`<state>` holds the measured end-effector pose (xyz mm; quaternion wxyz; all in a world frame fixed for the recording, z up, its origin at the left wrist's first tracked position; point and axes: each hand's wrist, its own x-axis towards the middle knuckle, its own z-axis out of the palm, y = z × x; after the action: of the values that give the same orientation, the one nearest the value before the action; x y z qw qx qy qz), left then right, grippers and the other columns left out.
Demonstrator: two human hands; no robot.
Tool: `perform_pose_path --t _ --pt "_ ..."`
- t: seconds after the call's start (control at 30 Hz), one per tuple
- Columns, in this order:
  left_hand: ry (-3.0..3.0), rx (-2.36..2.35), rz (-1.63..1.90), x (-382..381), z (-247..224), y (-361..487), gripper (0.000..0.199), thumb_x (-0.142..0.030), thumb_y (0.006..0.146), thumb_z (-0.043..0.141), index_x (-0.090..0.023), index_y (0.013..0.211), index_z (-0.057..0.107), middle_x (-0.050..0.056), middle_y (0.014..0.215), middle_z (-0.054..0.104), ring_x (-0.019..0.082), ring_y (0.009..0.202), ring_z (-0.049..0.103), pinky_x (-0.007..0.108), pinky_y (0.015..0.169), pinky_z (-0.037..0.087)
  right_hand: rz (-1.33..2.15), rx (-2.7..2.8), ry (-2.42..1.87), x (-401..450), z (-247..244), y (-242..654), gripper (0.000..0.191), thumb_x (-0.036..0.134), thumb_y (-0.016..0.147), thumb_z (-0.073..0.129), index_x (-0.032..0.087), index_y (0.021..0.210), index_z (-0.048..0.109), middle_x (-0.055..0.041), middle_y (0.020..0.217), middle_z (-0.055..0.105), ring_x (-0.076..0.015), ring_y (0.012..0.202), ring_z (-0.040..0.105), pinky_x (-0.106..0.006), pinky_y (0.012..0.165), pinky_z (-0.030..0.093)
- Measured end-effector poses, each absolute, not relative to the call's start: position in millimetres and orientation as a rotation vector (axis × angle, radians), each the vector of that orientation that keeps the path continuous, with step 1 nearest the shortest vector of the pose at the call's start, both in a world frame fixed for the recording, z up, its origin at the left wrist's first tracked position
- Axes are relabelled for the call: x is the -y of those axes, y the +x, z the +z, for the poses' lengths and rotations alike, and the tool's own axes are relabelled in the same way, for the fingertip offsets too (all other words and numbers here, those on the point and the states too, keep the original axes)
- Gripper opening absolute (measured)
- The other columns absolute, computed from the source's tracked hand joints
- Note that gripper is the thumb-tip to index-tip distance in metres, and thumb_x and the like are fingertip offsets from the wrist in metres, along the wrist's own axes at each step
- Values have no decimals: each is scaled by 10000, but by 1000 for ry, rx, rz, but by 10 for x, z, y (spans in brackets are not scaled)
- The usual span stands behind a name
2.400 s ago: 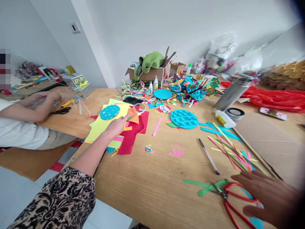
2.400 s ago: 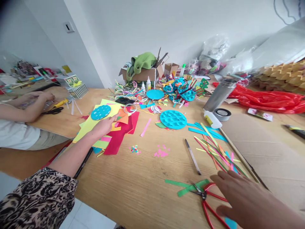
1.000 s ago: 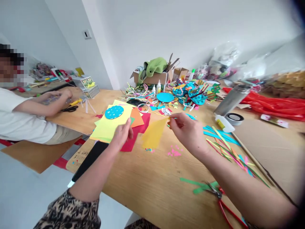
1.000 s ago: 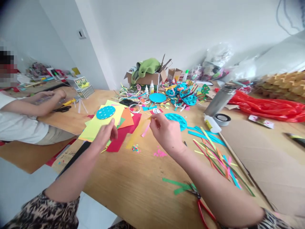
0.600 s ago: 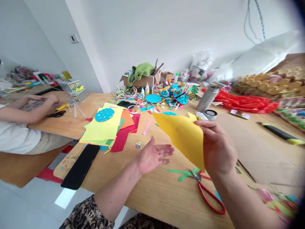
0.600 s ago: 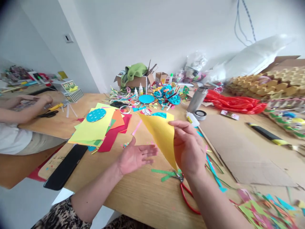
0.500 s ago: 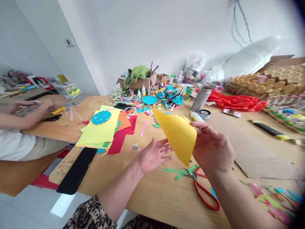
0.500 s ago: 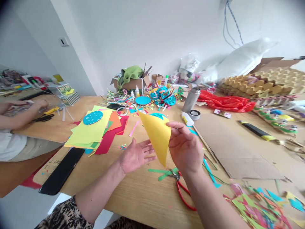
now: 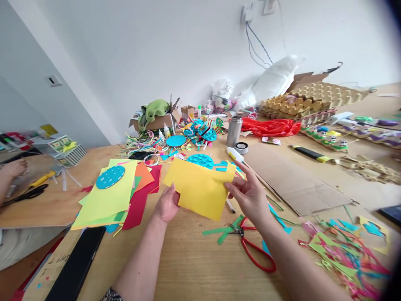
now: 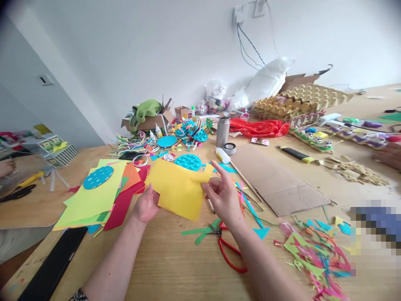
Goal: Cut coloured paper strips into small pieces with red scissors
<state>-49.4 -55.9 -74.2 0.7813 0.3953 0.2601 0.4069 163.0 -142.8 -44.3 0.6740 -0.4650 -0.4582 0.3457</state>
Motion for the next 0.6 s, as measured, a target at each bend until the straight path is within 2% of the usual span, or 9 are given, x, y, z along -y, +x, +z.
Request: perform_pose_path --t 0.1,0.2,0.23,0.3,0.4,0.5,0.53,0.6 --pt "1008 -694 871 568 -803 -492 457 -353 680 730 -165 1086 637 100 1056 696 253 898 664 298 632 523 793 1036 -1048 1417 -460 1643 824 289 772 661 252 1448 192 27 755 670 -129 599 605 -229 495 491" --pt "1091 -778 885 600 -843 -449 382 -321 659 748 -150 992 670 93 1014 710 241 816 676 262 530 495 815 925 -1032 1399 -482 1662 884 325 755 685 225 1463 164 38 717 667 -125 585 600 -242 521 507" --pt "1102 -784 907 611 -847 -434 365 -322 659 749 -151 974 677 87 1007 713 239 828 676 270 559 506 838 863 -1024 1388 -496 1672 877 336 747 694 212 1455 194 45 692 664 -124 580 603 -244 529 512" --pt "1115 -771 960 635 -842 -406 363 -315 652 755 -160 973 688 76 1007 715 240 919 661 305 716 522 907 722 -1007 1361 -534 1701 825 342 719 724 192 1411 301 47 670 668 -121 575 615 -241 540 519" --pt "1143 -756 984 666 -824 -378 399 -321 626 772 -159 983 698 77 1000 718 251 1024 624 354 901 464 1052 584 -1024 1313 -600 1742 638 328 647 779 167 1213 531 20 687 693 -132 611 654 -237 565 534" --pt "1213 -793 980 681 -822 -370 368 -352 627 762 -143 926 714 82 950 725 260 989 632 370 908 455 1105 590 -1063 1283 -653 1752 411 325 591 812 154 925 644 -22 722 718 -168 670 686 -252 589 546" --pt "1255 -813 981 682 -825 -372 323 -360 639 752 -139 872 721 78 920 727 257 965 637 365 903 456 1084 599 -1070 1279 -665 1750 394 321 584 816 158 896 642 -21 717 720 -174 668 689 -259 587 548" --pt "1356 -858 967 681 -829 -379 244 -374 668 724 -139 729 715 62 843 726 245 914 641 348 888 457 1014 586 -1080 1274 -685 1742 447 304 580 821 172 955 619 1 689 717 -173 640 687 -266 570 548"
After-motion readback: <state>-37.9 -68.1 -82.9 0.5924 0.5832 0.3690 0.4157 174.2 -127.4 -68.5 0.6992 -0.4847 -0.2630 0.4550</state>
